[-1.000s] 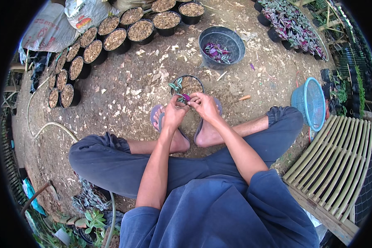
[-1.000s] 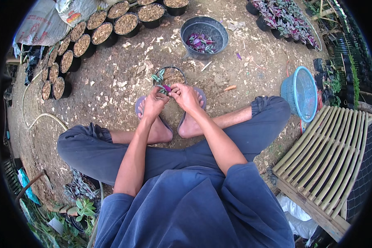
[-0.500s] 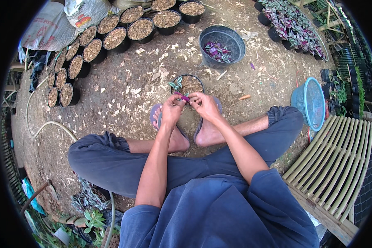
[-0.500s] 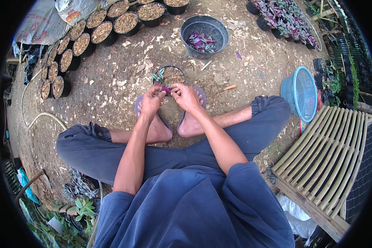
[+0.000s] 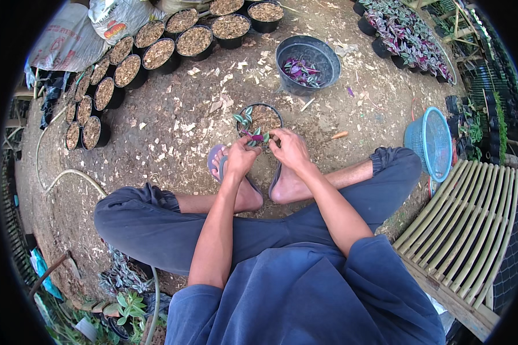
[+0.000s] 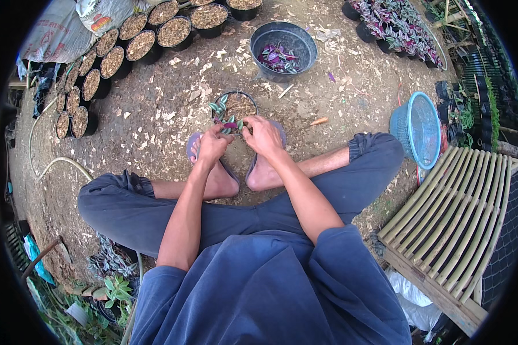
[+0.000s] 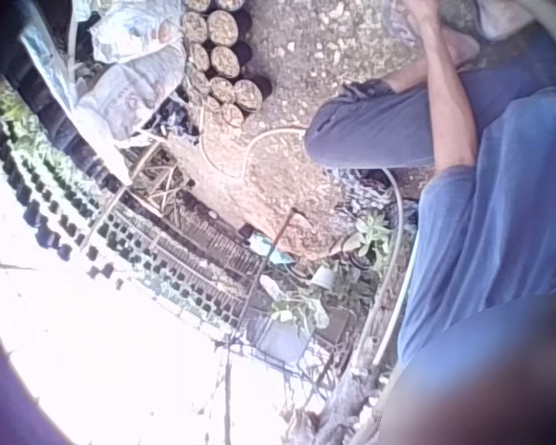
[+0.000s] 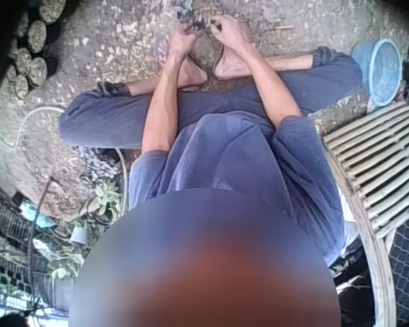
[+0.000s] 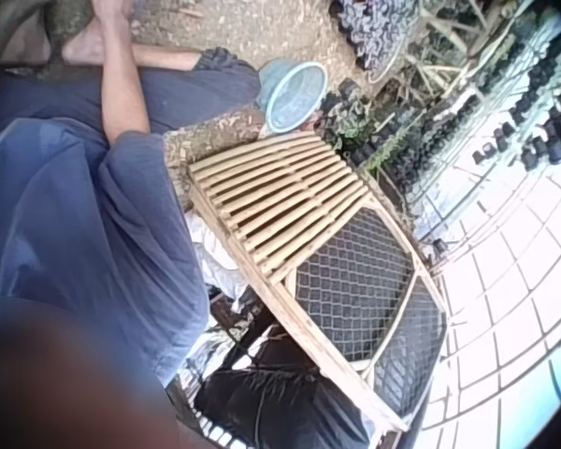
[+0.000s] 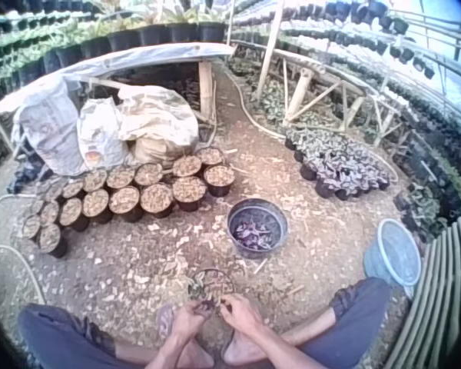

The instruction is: The person sits cross-legged and plants small leaf cuttings into a single pot filled with soil. They pick cuttings from a nearby bucket, insert them into the soil, and occasionally use a small tool to adjust placement.

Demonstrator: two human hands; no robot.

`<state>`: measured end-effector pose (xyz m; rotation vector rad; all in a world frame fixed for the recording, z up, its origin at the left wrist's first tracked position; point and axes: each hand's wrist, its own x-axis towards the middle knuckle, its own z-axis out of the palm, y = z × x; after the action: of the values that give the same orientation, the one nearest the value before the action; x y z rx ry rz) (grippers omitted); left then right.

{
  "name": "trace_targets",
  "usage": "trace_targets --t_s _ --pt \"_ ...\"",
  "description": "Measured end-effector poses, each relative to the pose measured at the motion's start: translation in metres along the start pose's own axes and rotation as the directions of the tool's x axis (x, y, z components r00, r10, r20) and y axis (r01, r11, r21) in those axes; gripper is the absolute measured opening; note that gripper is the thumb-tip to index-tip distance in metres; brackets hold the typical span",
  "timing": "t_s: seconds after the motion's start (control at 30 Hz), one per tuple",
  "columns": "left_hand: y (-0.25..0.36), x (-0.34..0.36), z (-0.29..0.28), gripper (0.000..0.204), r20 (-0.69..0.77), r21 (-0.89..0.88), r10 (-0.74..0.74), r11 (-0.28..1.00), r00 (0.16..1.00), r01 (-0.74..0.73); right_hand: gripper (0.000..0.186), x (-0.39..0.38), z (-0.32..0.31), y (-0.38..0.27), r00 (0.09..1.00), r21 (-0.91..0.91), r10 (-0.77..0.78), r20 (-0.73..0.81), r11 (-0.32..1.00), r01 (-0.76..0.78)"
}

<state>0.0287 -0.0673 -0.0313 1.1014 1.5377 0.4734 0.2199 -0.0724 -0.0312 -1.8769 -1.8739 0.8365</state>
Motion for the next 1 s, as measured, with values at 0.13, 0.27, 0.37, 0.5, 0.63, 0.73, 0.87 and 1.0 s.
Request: trace_targets --t_s 0.13,0.27,0.37,0.5,0.63,0.73,0.87,1.0 --pt "-0.002 0.002 0.002 0.051 0.037 0.219 0.037 0.975 0.999 -0.044 0.038 0.000 -0.001 0.000 0.999 -0.049 -0.037 0.020 0.998 0.038" --pt "-0.015 0.005 0.012 0.057 0.039 0.296 0.129 0.946 0.991 -0.135 0.038 0.000 -0.001 0.000 0.997 -0.117 -0.020 0.080 0.993 0.029" --pt "-0.027 0.012 0.018 0.058 0.035 0.325 0.169 0.930 0.985 -0.171 0.034 -0.001 0.003 0.000 0.997 -0.128 -0.073 0.029 0.989 0.076" --pt "-0.034 0.015 0.022 0.059 0.053 0.395 0.177 0.900 0.983 -0.183 0.030 -0.001 0.007 0.004 0.992 -0.099 -0.120 0.032 0.988 0.122" --pt "-0.030 0.009 0.022 0.059 0.058 0.456 0.120 0.880 0.991 -0.133 0.031 -0.003 0.011 0.007 0.987 -0.104 -0.147 0.060 0.983 0.153" --pt "-0.026 0.001 0.023 0.059 0.050 0.457 0.054 0.887 0.997 -0.071 0.033 -0.008 0.011 0.009 0.992 -0.101 -0.126 0.031 0.987 0.129" --pt "-0.028 -0.005 0.022 0.061 0.039 0.404 0.055 0.912 0.998 -0.066 0.035 -0.011 0.008 0.011 0.988 -0.181 -0.154 0.009 0.971 0.153" --pt "-0.027 -0.014 0.025 0.052 -0.066 0.462 0.195 0.875 0.979 -0.143 0.036 -0.011 0.008 0.009 0.988 -0.133 -0.127 0.092 0.981 0.139"
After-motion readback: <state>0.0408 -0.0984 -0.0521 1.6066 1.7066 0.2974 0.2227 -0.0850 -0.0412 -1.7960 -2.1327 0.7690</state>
